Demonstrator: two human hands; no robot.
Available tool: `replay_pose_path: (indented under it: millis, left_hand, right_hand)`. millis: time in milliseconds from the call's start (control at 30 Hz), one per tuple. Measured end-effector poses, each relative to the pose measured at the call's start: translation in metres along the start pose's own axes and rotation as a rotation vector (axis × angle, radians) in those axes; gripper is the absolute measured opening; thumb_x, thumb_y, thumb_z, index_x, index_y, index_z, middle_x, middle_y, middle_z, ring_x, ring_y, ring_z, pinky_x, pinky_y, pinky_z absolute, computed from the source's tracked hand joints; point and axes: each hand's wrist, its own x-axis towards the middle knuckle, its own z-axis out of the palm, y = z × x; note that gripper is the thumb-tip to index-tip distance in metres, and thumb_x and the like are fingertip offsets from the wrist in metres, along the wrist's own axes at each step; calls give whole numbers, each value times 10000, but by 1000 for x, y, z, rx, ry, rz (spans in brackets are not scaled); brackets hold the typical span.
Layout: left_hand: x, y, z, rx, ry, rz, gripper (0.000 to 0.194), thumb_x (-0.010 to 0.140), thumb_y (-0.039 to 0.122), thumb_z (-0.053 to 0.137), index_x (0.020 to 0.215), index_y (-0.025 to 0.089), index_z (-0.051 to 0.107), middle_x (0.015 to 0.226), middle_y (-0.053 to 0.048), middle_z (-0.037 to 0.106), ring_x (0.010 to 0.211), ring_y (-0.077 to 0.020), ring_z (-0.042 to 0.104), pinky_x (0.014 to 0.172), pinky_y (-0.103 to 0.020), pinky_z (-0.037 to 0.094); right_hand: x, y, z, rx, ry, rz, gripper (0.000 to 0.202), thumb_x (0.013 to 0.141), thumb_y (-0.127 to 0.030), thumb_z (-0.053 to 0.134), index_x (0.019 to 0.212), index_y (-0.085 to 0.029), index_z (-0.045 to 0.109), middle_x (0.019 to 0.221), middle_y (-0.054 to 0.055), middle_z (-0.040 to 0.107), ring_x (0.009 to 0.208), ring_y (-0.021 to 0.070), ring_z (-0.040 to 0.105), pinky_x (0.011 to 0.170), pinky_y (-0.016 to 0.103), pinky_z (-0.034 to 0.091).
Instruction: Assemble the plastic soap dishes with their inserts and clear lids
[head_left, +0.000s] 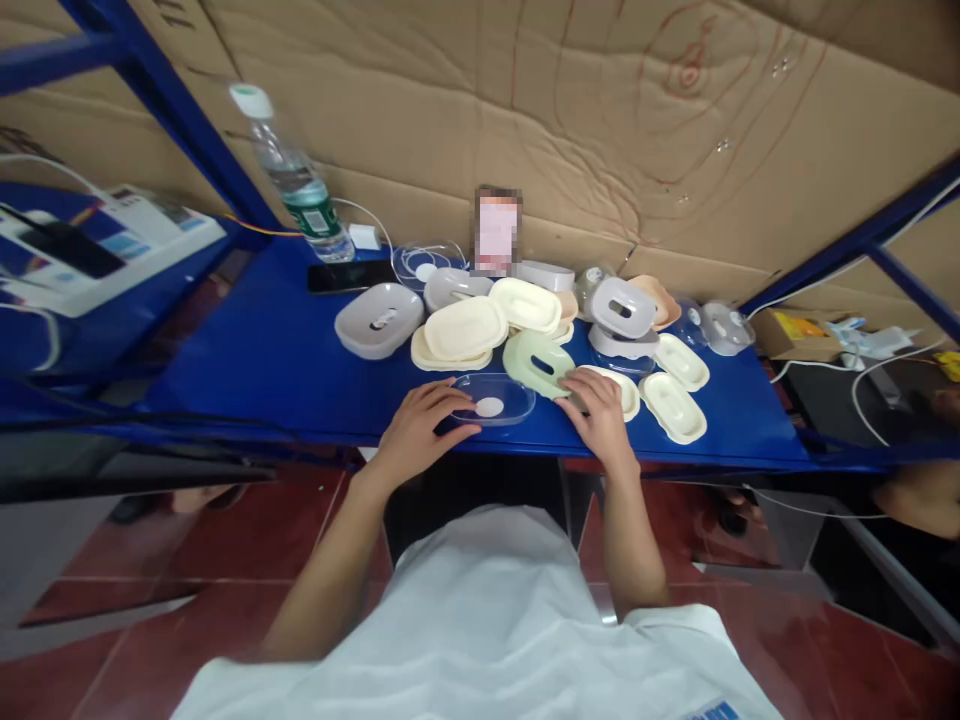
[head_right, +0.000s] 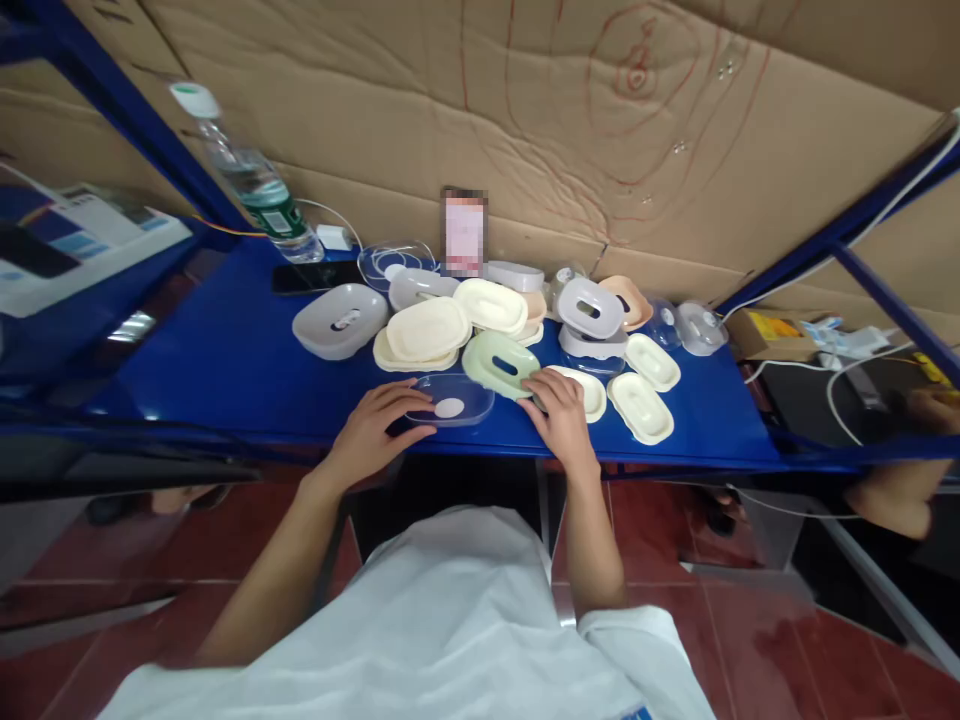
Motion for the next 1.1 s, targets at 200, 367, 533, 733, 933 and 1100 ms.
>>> replay_pose_path:
  millis: [200, 367, 533, 733, 933, 1100]
  left_hand:
    - [-14, -6, -16, 79, 45, 22, 243, 1001, 497, 699, 1053, 277, 790, 1251, -69, 800, 1412, -351, 627, 1172, -558, 477]
    - [-47, -19, -47, 186, 127, -115, 250, 1034, 487, 633, 1090, 279, 759, 1205, -83, 800, 1401, -365, 635, 1175, -587, 476]
    - [-65, -41, -61, 207, 256, -258, 232, 1031, 472, 630, 1044, 266, 736, 1324, -125, 726, 1461, -387, 579, 1222, -631, 450]
    - [-63, -38, -53, 216, 293, -381, 253, 1004, 379, 675, 1236, 281, 700, 1704, -122, 422, 1650, -466, 278, 1276, -763, 314]
    - [-13, 6, -33, 220, 500, -113, 210, 1022, 257, 644, 1230, 254, 675, 1439, -116, 637, 1388, -297, 622, 1172, -500, 526]
    - [73, 8, -13, 385, 174, -94, 350, 1001, 257, 649, 1346, 202, 679, 1545, -179, 612, 1460, -397, 560, 1214, -616, 425]
  right_hand:
    - [-2, 2, -3, 156, 76, 34, 287, 1109, -351, 569, 1323, -255, 733, 1328, 112, 760, 1374, 288, 658, 1203, 533, 521]
    - [-2, -3, -2, 195, 73, 47, 241, 1092, -371, 601, 1219, -253, 770, 1298, 114, 750, 1287, 276, 700, 1151, 497, 570]
    - [-2, -2, -1, 67, 77, 8, 262, 1073, -403, 646, 1262, -256, 753, 1284, 117, 764, 1278, 316, 690, 1127, 559, 536]
    - [-4, -2, 1, 23, 64, -21, 242, 1077, -385, 647, 1258, -256, 743, 1288, 113, 762, 1284, 311, 688, 1100, 535, 533]
    - [-1, 0, 3, 40, 17, -43, 297, 1001, -469, 761, 1203, -252, 748, 1334, 110, 752, 1316, 331, 671, 1130, 562, 519]
    - [-4, 3, 3, 153, 66, 14, 233, 1027, -423, 731, 1183, -250, 724, 1259, 108, 775, 1323, 317, 676, 1151, 573, 537]
